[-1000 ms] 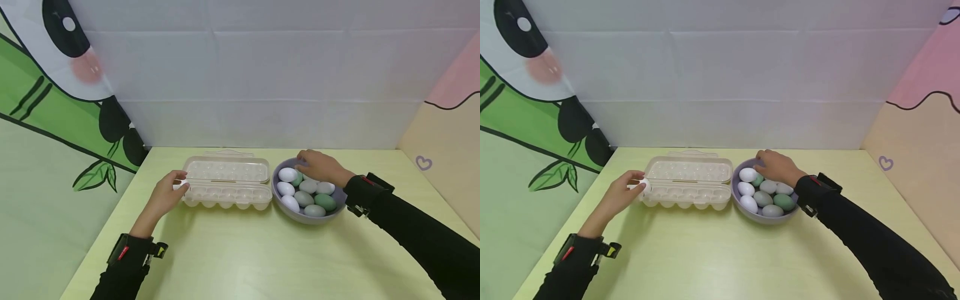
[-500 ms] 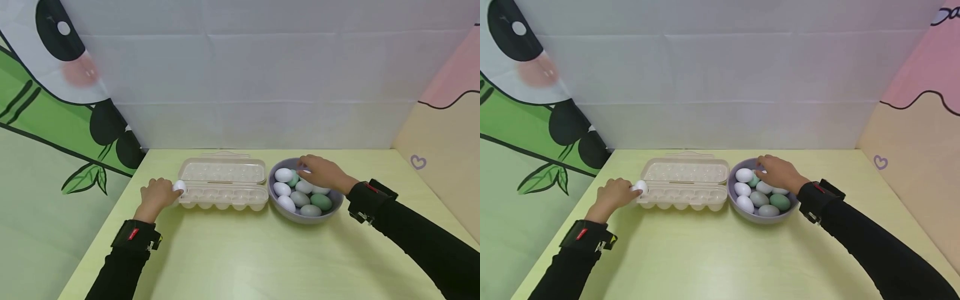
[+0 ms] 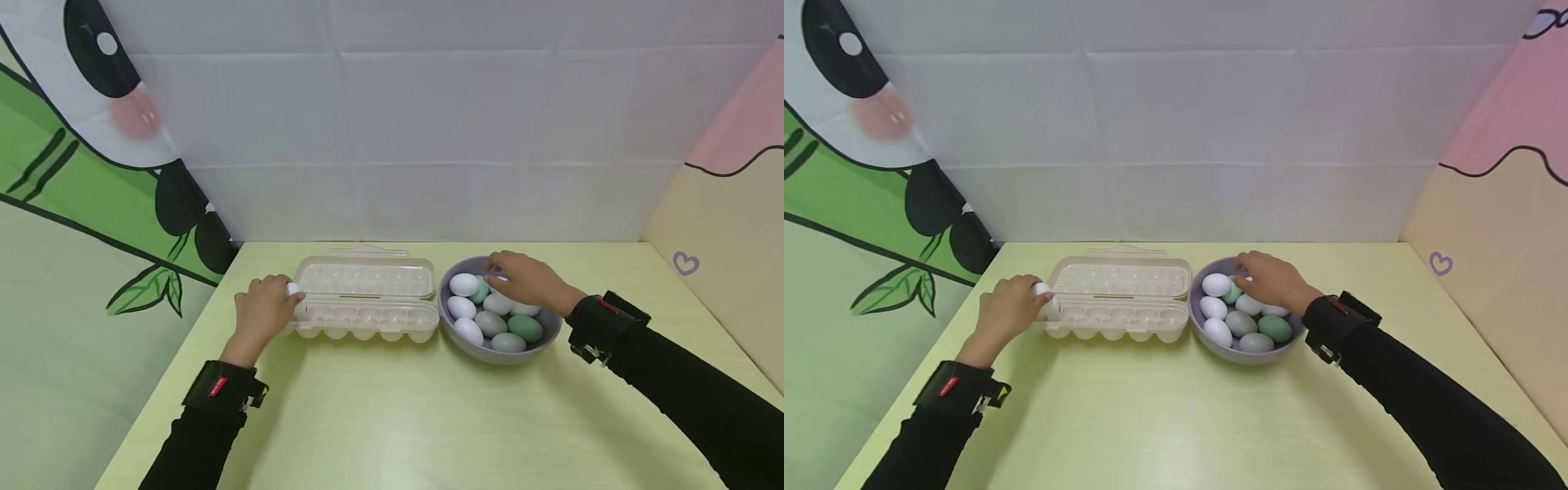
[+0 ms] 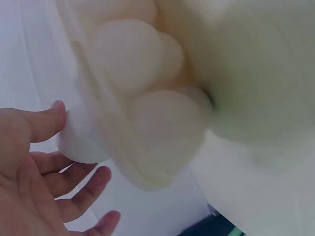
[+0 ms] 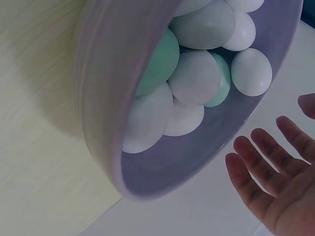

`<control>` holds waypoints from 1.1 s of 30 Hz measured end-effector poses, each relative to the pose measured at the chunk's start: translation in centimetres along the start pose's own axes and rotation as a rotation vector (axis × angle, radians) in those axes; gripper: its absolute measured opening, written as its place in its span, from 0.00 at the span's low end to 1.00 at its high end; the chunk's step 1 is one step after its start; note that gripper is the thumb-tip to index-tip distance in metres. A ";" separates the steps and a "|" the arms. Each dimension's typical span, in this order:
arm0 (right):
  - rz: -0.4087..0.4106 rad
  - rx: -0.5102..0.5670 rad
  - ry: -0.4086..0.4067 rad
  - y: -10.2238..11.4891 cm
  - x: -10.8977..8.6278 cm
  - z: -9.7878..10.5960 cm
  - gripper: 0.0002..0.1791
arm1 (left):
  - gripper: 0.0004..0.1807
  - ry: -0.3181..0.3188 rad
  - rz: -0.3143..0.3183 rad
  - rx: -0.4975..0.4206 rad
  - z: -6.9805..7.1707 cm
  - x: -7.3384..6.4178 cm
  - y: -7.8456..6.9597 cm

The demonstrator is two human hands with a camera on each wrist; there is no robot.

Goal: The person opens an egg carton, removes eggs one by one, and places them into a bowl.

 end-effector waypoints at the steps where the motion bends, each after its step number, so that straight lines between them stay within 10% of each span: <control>1: 0.001 0.001 0.000 0.0 0.0 0.0 0.15 | 0.20 -0.023 -0.018 -0.021 0.2 0.0 -0.5; 12: 0.055 0.092 0.003 2.1 0.6 0.4 0.16 | 0.20 -0.008 -0.321 -0.623 0.8 0.3 -8.0; 24: 0.342 0.372 0.070 9.4 1.7 -1.6 0.25 | 0.19 0.152 -0.207 -1.016 -2.5 -1.1 -13.9; 33: 0.302 0.320 -0.059 10.8 1.0 -2.9 0.20 | 0.19 0.212 -0.192 -1.143 -4.4 -2.1 -15.8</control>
Point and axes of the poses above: each hand's wrist, its own x-axis towards the middle knuckle, its own z-axis out of the back of the hand, y = z × x, the point moved 3 cm from there along x, towards the middle knuckle
